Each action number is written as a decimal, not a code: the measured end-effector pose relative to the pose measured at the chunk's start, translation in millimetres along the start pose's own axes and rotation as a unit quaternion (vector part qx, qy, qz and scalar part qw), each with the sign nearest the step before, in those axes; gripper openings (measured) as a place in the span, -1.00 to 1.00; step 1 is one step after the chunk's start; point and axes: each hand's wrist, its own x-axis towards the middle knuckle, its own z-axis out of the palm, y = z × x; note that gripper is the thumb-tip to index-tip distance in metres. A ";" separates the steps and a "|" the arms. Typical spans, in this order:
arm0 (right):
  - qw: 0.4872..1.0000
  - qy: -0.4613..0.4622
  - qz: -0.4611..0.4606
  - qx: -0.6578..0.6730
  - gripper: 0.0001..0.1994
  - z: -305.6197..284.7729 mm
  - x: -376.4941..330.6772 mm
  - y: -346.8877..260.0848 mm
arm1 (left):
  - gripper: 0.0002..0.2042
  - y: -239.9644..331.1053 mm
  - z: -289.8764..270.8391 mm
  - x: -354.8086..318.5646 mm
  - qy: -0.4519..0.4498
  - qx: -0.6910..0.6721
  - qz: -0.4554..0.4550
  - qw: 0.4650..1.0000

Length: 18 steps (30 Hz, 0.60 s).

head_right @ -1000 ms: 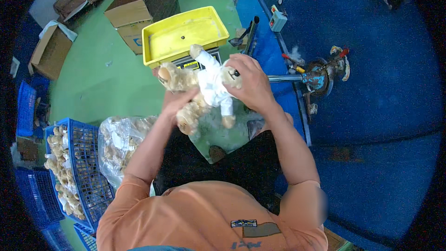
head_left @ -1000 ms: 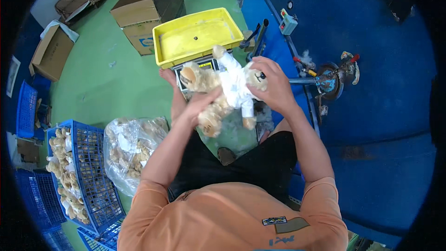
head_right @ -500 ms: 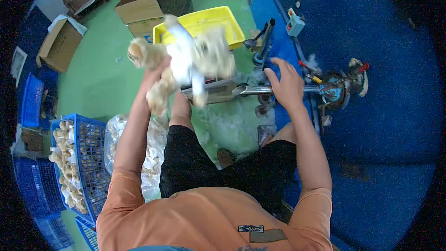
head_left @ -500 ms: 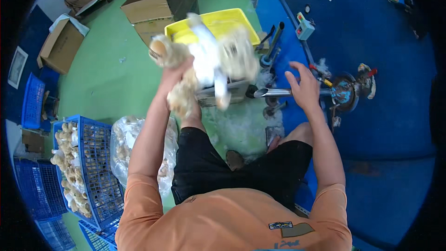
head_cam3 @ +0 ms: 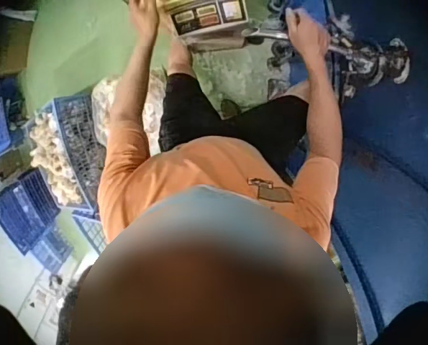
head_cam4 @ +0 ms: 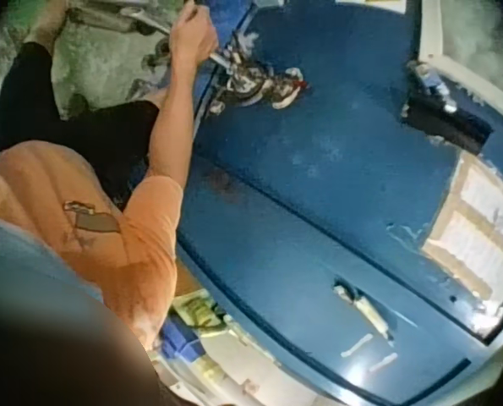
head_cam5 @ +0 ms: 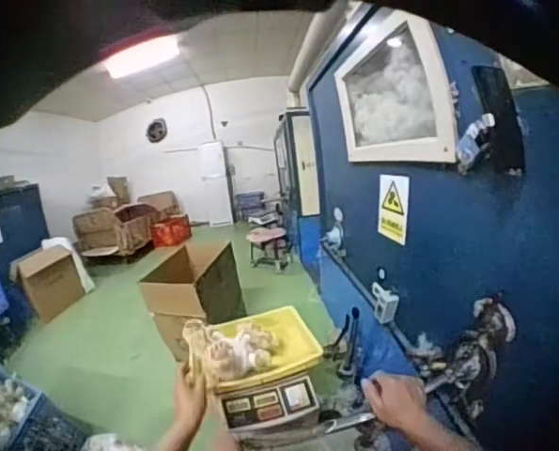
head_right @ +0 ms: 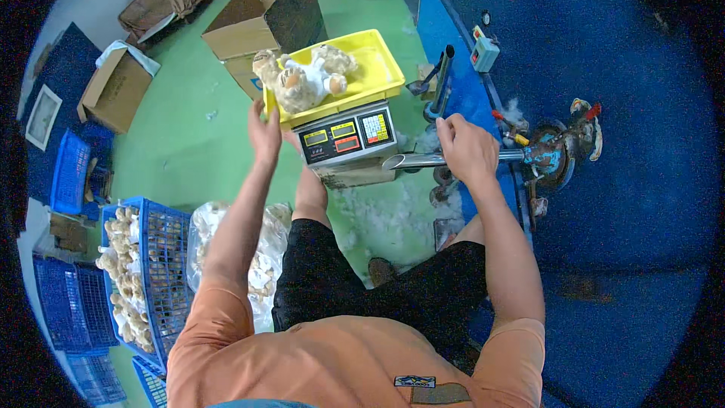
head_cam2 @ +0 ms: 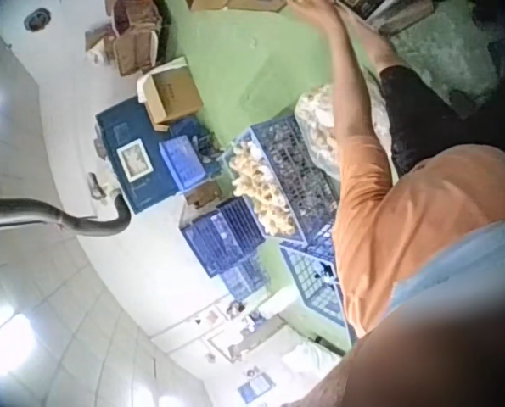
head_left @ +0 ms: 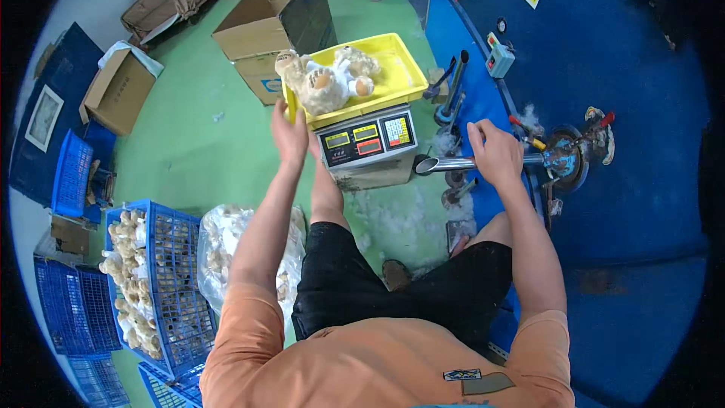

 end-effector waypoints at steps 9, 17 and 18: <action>1.000 -0.005 -0.008 -0.007 -0.65 1.9 0.8 3.9 | -0.53 -37.3 -35.4 -183.7 -0.108 -0.039 -0.157 0.981; 1.000 -0.008 -0.002 -0.023 -0.66 2.4 -0.1 -0.2 | -0.54 23.0 -59.2 -54.5 -0.018 0.067 0.097 0.993; 1.000 -0.012 0.003 -0.019 -0.67 1.5 -0.5 0.4 | -0.52 38.5 -55.2 -36.5 -0.022 0.073 0.163 0.984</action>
